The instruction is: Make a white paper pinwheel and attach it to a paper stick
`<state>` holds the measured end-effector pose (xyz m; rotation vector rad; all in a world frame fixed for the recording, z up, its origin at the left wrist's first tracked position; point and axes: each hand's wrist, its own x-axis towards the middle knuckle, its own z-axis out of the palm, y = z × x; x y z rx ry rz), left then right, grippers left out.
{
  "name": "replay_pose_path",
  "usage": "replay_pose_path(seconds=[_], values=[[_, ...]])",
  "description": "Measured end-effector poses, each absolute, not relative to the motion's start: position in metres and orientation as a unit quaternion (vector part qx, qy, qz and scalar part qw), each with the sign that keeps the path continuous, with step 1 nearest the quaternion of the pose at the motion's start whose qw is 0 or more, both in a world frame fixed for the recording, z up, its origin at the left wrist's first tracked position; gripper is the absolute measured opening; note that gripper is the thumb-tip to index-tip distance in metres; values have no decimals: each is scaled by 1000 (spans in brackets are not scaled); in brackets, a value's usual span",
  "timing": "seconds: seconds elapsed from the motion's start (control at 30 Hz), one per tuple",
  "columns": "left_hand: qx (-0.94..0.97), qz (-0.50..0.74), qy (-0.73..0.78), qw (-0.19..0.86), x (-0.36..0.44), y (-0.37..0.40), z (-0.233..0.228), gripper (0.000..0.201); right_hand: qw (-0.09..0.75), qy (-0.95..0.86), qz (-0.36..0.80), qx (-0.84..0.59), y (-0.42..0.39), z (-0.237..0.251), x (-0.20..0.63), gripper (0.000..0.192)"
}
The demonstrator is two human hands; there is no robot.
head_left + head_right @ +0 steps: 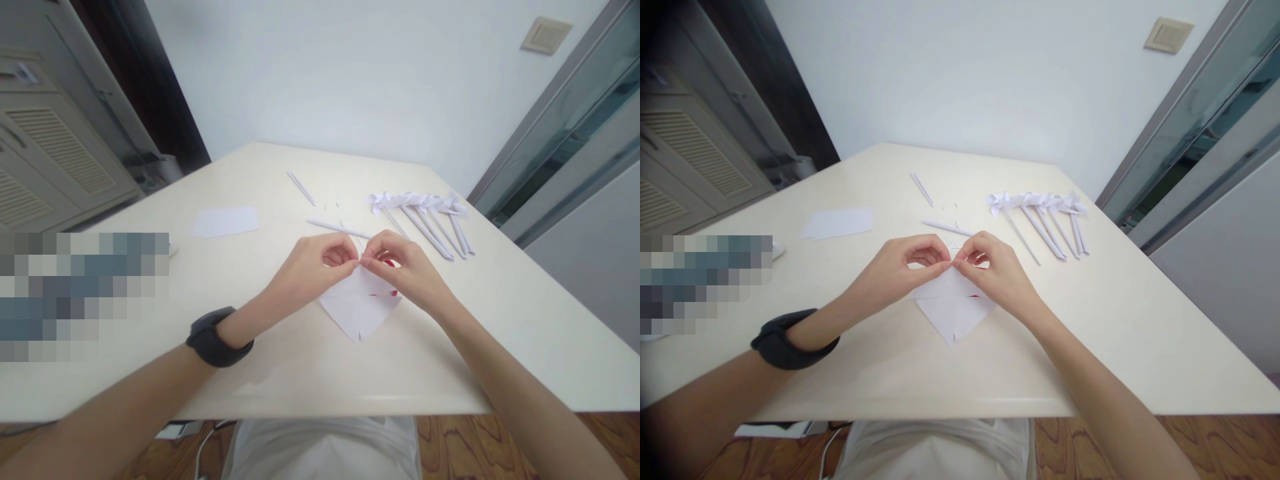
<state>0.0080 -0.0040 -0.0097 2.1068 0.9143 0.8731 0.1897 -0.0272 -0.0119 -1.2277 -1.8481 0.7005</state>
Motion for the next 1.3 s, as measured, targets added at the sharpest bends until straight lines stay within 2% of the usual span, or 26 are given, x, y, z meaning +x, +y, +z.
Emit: replay_pose_path(seconds=[0.27, 0.43, 0.53, 0.63, 0.7, 0.83, 1.0, 1.3], values=[[874, 316, 355, 98, 11, -5, -20, 12, 385, -748, 210, -498, -31, -18, 183, 8], [882, 302, 358, 54, 12, -7, -21, 13, 386, -739, 213, -509, -31, -23, 179, 9], [869, 315, 363, 117, 10, -7, -16, 14, 378, -737, 259, -497, -29, -18, 185, 8], [841, 308, 346, 281, 6, -4, -9, 12, 335, -736, 363, -463, -27, -9, 196, 13], [813, 259, 313, 417, 2, 0, -5, 10, 287, -738, 439, -426, -27, -3, 202, 18], [762, 181, 246, 571, -5, 6, 0, 4, 264, -759, 477, -357, -30, 4, 203, 13], [740, 150, 213, 620, -8, 3, 8, 2, 291, -794, 448, -290, -37, 7, 197, 7], [733, 165, 223, 621, -8, 4, 8, 3, 324, -802, 404, -297, -36, 1, 195, 8]])
